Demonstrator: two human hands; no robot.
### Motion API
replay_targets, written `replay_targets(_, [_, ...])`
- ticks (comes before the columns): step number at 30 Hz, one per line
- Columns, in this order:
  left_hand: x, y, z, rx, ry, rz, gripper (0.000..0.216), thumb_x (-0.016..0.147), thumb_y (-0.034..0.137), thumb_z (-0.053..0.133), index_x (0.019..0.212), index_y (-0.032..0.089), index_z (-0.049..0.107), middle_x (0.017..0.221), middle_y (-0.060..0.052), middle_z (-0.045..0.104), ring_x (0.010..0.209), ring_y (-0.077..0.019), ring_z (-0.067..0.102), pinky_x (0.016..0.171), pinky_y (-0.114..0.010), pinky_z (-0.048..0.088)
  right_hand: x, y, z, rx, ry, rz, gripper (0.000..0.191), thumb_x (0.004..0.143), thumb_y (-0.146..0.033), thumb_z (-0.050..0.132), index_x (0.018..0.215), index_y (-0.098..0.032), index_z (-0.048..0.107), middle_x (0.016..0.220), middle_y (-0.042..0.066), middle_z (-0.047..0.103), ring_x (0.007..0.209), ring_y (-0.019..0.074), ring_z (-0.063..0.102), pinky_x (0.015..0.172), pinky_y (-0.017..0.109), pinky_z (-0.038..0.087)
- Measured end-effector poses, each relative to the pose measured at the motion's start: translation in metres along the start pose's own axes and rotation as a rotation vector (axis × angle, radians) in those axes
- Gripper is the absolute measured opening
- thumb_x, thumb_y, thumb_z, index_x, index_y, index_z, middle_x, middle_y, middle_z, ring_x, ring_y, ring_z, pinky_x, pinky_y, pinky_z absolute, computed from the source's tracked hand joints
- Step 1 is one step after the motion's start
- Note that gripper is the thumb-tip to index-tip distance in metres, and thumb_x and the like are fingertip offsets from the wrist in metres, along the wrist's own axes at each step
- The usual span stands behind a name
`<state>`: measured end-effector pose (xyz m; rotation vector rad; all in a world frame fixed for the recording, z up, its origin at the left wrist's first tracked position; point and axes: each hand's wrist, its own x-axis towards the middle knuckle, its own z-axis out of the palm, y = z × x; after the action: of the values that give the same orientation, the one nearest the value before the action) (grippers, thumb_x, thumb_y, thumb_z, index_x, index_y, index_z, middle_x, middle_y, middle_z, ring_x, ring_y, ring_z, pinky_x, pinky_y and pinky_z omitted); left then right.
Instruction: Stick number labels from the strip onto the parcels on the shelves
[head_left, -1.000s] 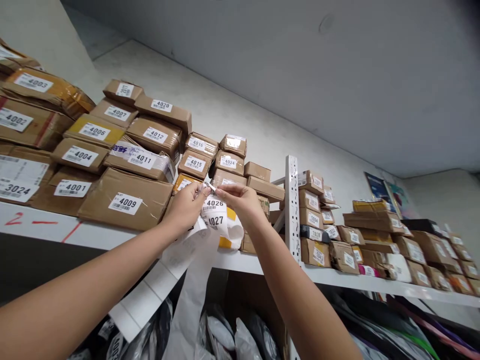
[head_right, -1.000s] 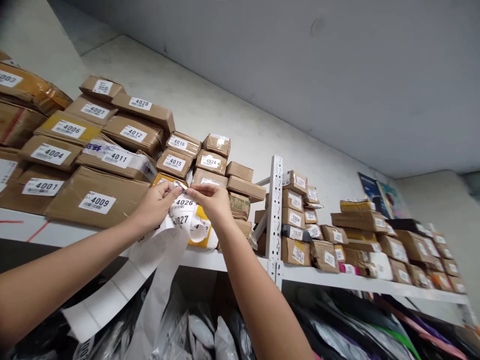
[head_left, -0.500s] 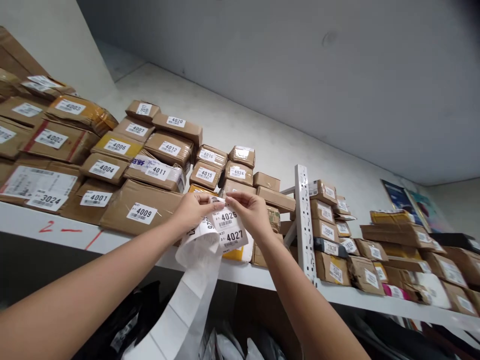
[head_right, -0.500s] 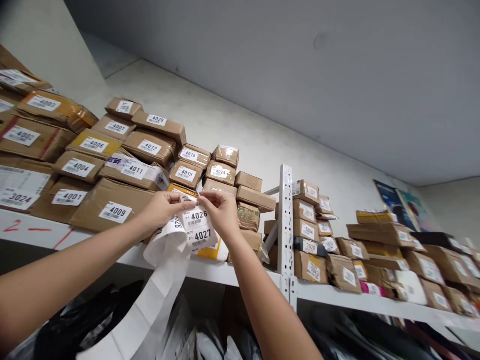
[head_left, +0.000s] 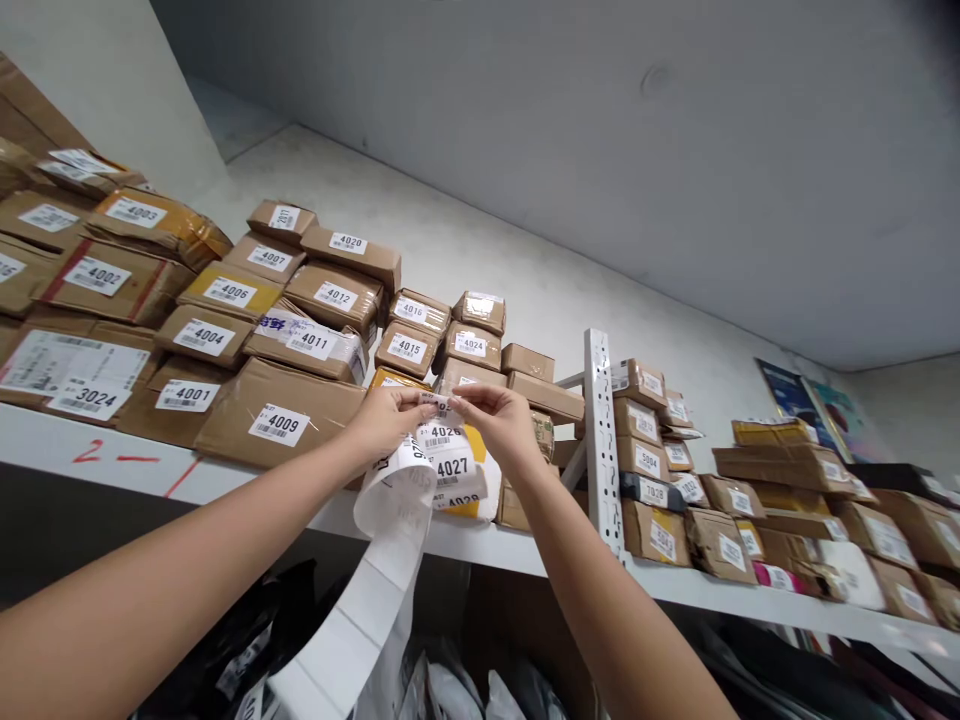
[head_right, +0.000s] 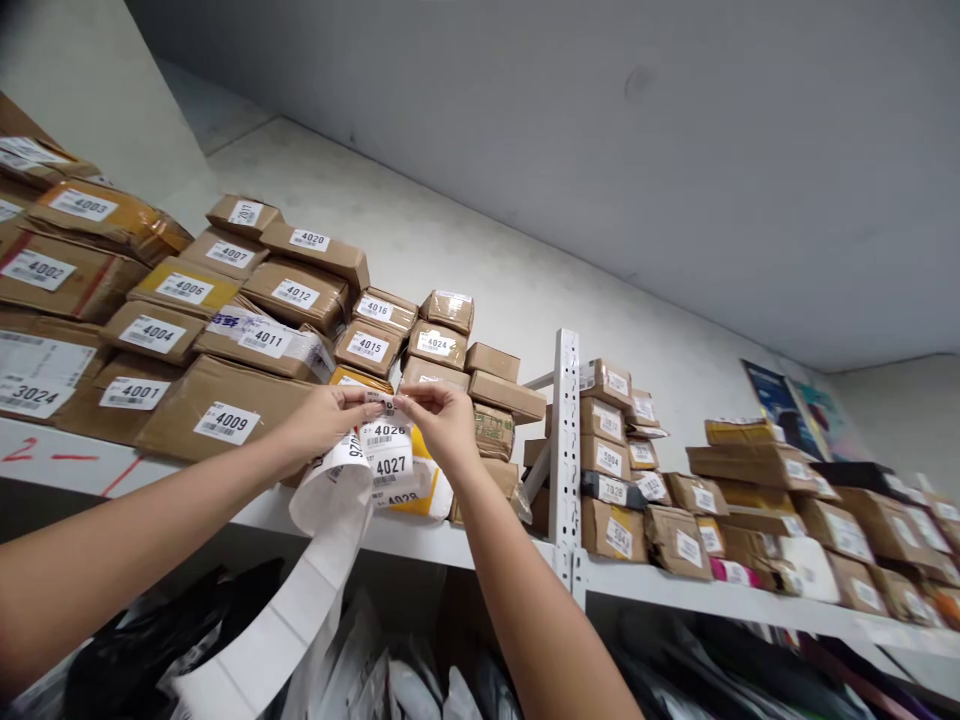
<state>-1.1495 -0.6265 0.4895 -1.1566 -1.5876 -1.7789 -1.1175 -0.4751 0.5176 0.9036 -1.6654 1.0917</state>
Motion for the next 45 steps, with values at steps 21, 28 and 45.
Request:
replay_targets(21, [0.0, 0.0, -0.01, -0.062, -0.211, -0.001, 0.035, 0.053, 0.038, 0.077, 0.078, 0.016, 0.067, 0.07, -0.003, 0.068, 0.062, -0.0152, 0.059, 0.057, -0.026, 0.044, 0.003, -0.002, -0.005, -0.193, 0.004, -0.063, 0.01, 0.065, -0.028, 0.074, 0.067, -0.019, 0.068, 0.066, 0.002, 0.068, 0.062, 0.0144, 0.061, 0.064, 0.031, 0.052])
replay_targets(28, [0.013, -0.013, 0.014, -0.083, 0.209, 0.134, 0.037, 0.065, 0.05, 0.067, 0.072, 0.014, 0.066, 0.062, -0.001, 0.065, 0.053, -0.0123, 0.054, 0.05, -0.023, 0.039, 0.007, 0.001, 0.002, -0.242, 0.161, -0.271, 0.006, 0.073, -0.026, 0.067, 0.073, -0.02, 0.068, 0.076, 0.003, 0.071, 0.072, 0.0162, 0.064, 0.071, 0.032, 0.053])
replay_targets(45, [-0.041, -0.01, -0.004, -0.082, 0.017, 0.036, 0.036, 0.065, 0.053, 0.067, 0.066, 0.017, 0.062, 0.064, -0.002, 0.066, 0.056, -0.0147, 0.057, 0.048, -0.023, 0.044, 0.18, -0.005, -0.013, -1.065, 0.434, -0.159, 0.021, 0.08, -0.017, 0.056, 0.098, -0.018, 0.065, 0.1, 0.012, 0.061, 0.092, 0.0233, 0.059, 0.082, 0.034, 0.044])
